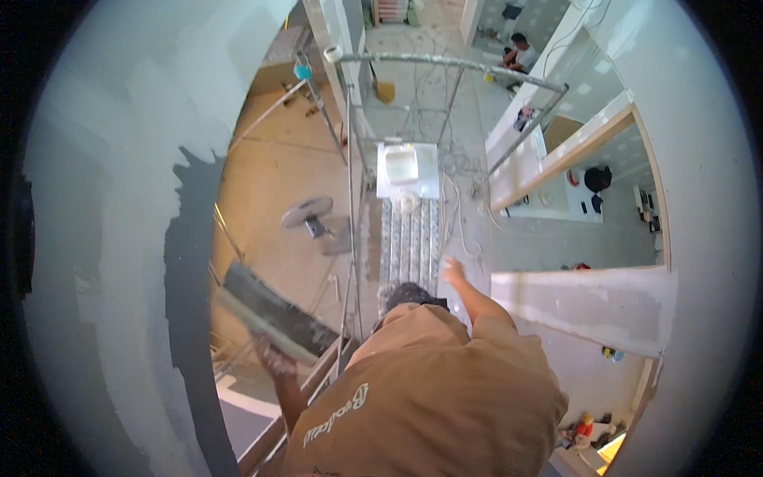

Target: The person scoops joint compound from a container with a putty knife and spreads it along the drywall ceiling seams, smoothing the compound with the putty knife.

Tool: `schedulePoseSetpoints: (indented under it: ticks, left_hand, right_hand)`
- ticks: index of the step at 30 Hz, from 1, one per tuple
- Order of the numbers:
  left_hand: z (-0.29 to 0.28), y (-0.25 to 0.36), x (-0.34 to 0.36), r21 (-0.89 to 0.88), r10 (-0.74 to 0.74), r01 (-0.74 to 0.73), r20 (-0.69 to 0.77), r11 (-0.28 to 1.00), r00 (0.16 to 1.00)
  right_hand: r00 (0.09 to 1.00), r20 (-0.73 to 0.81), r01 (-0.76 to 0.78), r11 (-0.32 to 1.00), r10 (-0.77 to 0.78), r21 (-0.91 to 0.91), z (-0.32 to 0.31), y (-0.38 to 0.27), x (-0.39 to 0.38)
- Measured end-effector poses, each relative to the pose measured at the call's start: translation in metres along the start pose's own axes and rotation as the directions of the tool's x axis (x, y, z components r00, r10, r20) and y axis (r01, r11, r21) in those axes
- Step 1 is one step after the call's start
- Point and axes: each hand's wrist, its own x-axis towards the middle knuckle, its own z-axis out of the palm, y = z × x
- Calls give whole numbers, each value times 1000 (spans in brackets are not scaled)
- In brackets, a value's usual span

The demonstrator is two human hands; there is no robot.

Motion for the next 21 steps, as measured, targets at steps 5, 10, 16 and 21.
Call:
schedulePoseSetpoints:
  ticks: [5, 10, 16, 21]
  left_hand:
    - [81, 60, 1, -497, -472, 423, 30, 758, 881]
    - [105, 36, 15, -505, -502, 472, 86, 723, 861]
    - [147, 26, 50, -488, -505, 504, 141, 713, 851]
    - [199, -12, 98, -502, -575, 556, 133, 663, 807]
  right_hand:
    - [787, -117, -586, 674, 606, -450, -110, 132, -140]
    - [583, 19, -595, 443, 812, -670, -82, 108, -183]
    - [947, -98, -306, 761, 307, -572, -18, 54, -69]
    - [999, 39, 3, 779, 28, -627, 22, -31, 82]
